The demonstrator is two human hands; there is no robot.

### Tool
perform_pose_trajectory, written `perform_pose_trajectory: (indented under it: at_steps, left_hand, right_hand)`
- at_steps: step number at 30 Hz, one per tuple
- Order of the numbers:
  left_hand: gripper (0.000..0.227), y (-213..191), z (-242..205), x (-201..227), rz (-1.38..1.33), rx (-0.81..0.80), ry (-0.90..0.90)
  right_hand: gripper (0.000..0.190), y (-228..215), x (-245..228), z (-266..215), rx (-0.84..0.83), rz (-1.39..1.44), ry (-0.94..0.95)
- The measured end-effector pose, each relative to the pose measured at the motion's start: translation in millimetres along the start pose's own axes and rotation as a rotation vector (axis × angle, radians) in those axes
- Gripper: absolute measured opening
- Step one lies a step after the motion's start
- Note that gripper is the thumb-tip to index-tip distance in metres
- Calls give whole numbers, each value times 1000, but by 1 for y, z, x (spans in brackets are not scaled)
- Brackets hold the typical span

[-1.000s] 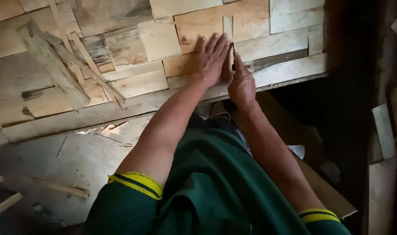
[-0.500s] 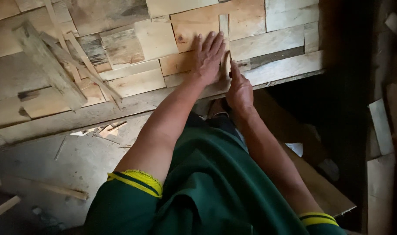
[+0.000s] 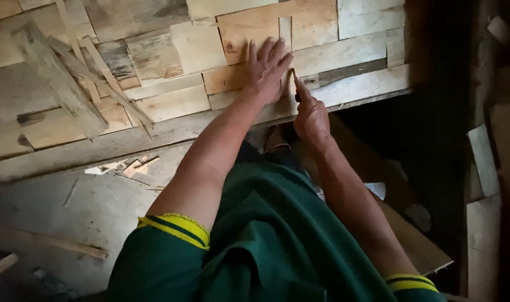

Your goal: Fitting and trimming small rectangular wooden blocks to create a wood panel.

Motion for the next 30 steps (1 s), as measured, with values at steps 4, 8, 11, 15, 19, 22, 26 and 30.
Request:
perform_pose_trajectory:
  at_steps: [4,8,11,15,19,22,26,30]
  left_hand:
    - [80,-6,-5,2,10,-14,2]
    - [91,-17,-8,6,21,-73,-12]
    - [98,-17,-6,5,11,-96,-22]
    - [97,-13,-5,4,25,-70,-21]
    - [96,-17,-10,6,33,-72,-24]
    - [100,-16,-9,5,27,-70,-17]
    - [99,-13,-6,7,43,-63,-19]
    - [99,-5,-8,5,73,-57,-24]
  right_hand:
    - [74,0,8,-3,-15,-21,-23]
    - [79,-1,12,-6,-48,-59,-36]
    - [80,-4,15,-9,-74,-95,-54]
    - [75,4,35,-7,-116,-163,-54]
    - [77,0,42,-8,-172,-187,-62]
    - [79,-4,43,-7,-211,-194,-70]
    - [80,-5,38,-12,-236,-208,-102]
    - [74,-2,42,-16,-223,-203,-35]
Point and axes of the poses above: each hand's wrist, its own z-axis towards the middle knuckle, its own y-axis out of the palm, x = y × z, the point moved 5 cm from there along z, towards the middle knuckle, and after that the axes turned 6 degrees about -x, right-handed, at the moved point
